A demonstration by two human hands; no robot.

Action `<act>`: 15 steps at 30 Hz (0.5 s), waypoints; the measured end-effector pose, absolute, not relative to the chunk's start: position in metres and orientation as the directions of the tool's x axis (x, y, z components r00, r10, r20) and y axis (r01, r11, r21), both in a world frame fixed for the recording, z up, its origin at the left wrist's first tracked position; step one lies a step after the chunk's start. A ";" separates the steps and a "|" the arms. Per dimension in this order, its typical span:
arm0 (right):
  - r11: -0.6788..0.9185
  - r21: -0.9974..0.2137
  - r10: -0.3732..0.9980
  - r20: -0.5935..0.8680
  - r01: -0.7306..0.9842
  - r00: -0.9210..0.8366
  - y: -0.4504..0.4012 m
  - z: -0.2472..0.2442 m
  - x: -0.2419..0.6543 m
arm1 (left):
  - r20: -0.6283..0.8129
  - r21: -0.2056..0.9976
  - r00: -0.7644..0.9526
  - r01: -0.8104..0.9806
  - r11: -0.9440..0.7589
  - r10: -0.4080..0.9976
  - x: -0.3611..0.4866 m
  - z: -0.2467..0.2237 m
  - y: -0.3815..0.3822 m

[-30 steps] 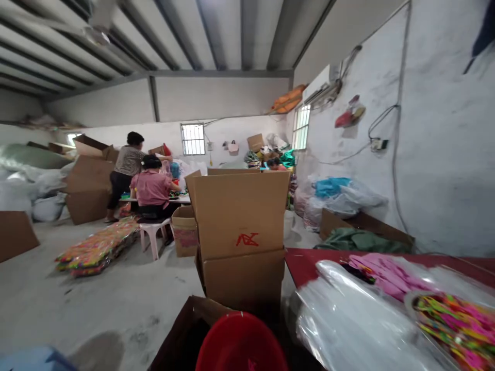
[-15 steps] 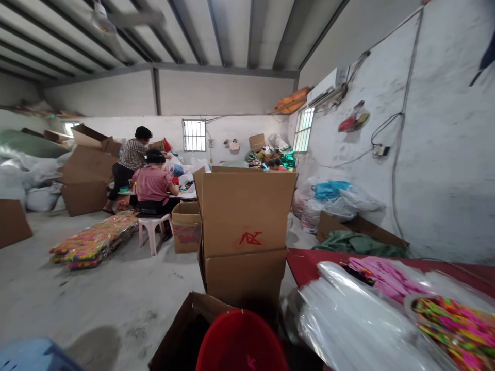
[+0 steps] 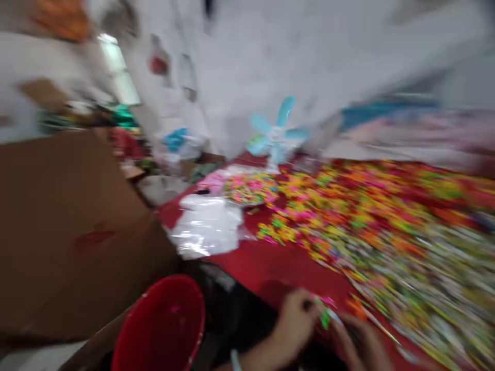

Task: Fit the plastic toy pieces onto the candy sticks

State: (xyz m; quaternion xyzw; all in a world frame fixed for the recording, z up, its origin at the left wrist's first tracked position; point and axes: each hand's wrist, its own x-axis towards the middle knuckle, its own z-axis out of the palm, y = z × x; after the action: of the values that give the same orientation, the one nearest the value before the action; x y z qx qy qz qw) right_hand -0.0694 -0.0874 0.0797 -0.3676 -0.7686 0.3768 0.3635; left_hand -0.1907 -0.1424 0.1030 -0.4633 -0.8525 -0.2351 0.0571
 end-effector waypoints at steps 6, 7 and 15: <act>0.416 -0.853 0.904 0.350 0.316 -0.246 -0.088 0.083 -0.038 | -0.174 0.985 -0.431 -0.090 0.149 0.885 -0.171 0.095 -0.118; 0.437 -0.839 0.896 0.377 0.323 -0.234 -0.089 0.083 -0.037 | -0.174 0.985 -0.411 -0.085 0.152 0.895 -0.170 0.095 -0.116; 0.499 -0.803 0.866 0.454 0.326 -0.209 -0.084 0.078 -0.030 | 0.017 0.951 -0.425 0.287 0.117 0.905 -0.154 0.094 -0.106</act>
State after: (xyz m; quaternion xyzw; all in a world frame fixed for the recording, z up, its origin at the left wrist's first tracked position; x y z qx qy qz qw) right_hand -0.0305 -0.0841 0.0784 -0.4119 -0.7238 0.2840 0.4751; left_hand -0.1543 -0.1057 0.0945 -0.4381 -0.6805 -0.4994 -0.3092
